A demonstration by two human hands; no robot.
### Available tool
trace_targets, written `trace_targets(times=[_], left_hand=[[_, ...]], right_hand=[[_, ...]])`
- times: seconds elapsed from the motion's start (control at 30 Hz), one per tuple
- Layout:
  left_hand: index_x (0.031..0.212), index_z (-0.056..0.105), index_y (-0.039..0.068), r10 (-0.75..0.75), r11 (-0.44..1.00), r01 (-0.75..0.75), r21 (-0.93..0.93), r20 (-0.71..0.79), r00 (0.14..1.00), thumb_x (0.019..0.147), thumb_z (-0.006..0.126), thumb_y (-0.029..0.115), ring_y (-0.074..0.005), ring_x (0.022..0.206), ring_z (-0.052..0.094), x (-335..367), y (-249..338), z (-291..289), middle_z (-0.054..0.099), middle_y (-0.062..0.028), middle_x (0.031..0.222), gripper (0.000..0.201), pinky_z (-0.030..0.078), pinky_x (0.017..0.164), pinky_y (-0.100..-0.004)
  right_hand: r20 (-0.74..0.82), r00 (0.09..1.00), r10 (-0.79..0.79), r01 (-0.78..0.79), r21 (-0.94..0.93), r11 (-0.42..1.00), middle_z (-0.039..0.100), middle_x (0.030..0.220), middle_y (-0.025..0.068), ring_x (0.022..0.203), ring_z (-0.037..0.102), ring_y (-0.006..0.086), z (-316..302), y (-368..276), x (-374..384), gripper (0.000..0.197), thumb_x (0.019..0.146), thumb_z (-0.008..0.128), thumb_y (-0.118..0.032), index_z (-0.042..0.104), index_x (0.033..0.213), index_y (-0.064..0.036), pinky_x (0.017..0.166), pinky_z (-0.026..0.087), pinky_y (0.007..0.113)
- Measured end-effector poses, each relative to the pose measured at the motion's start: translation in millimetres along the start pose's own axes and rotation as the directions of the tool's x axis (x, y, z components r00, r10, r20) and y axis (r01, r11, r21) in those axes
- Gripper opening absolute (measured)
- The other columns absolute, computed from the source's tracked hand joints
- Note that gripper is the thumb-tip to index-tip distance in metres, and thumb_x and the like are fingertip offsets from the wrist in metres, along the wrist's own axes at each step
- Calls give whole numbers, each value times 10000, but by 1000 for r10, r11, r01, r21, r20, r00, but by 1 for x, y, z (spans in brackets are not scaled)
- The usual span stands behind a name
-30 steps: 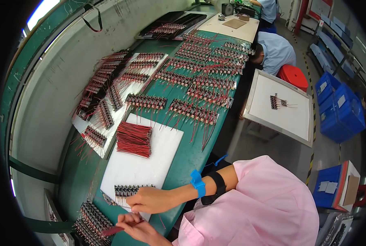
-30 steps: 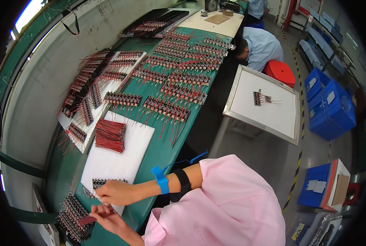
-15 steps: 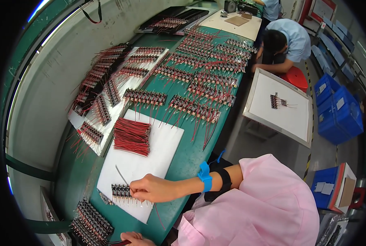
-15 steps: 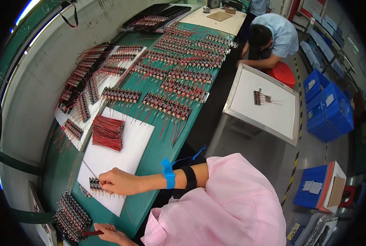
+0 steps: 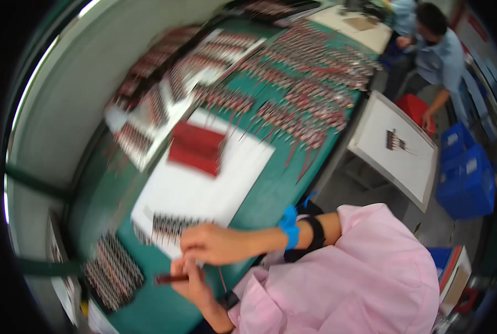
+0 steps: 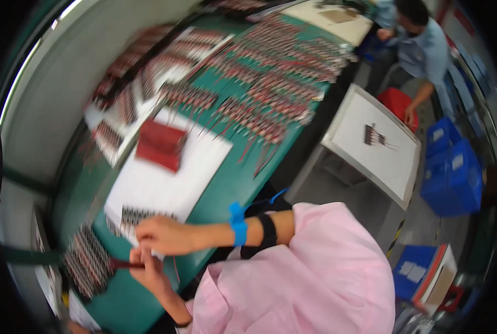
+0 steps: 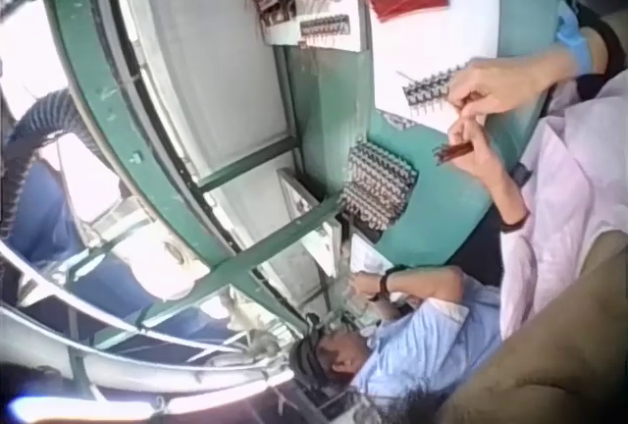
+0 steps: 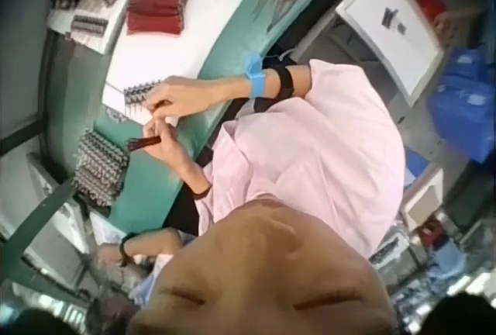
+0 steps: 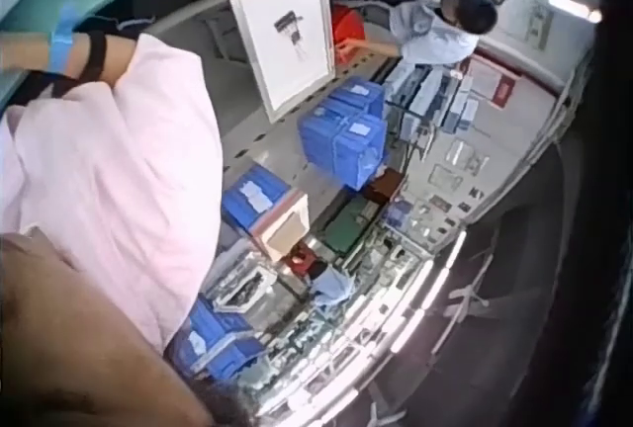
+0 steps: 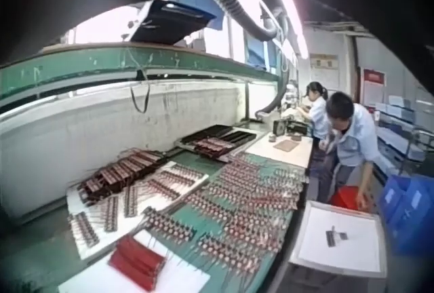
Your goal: The person picks up a bundle of wires and inserts them one by one into the connectors on a circuit board. After filling the connectors, the person sets the remaining wires down.
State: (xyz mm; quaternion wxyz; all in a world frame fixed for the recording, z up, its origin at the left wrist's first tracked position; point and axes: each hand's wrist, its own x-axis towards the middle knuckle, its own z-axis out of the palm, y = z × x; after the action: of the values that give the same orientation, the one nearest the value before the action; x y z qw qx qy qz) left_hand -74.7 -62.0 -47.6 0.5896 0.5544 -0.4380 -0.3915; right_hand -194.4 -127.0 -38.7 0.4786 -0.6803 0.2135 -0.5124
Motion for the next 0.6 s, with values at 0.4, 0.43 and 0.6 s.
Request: trace_targets(times=[0.4,0.43,0.6], left_hand=[[837,509,-2,-214,956,233,-177,123,969,796,497,95,-2,382,262,7,4,0,400,52,500,106,171,356,-175],[825,511,0,-204,962,222,-162,118,972,795,499,100,0,388,262,7,5,-1,399,55,503,105,170,361,-174],[781,519,2,-148,984,156,-89,96,984,793,506,112,4,413,268,6,4,-1,399,69,515,112,173,381,-170]], right_hand=[[147,863,483,-505,276,818,538,638,19,577,466,50,-9,2,8,113,750,521,-74,524,718,35,519,384,196],[165,857,488,-515,240,823,538,675,26,608,478,58,-9,3,8,106,757,522,-68,527,732,34,542,392,195],[209,862,461,-486,86,870,530,731,33,669,488,72,-10,2,6,81,771,519,-47,534,764,33,592,394,193]])
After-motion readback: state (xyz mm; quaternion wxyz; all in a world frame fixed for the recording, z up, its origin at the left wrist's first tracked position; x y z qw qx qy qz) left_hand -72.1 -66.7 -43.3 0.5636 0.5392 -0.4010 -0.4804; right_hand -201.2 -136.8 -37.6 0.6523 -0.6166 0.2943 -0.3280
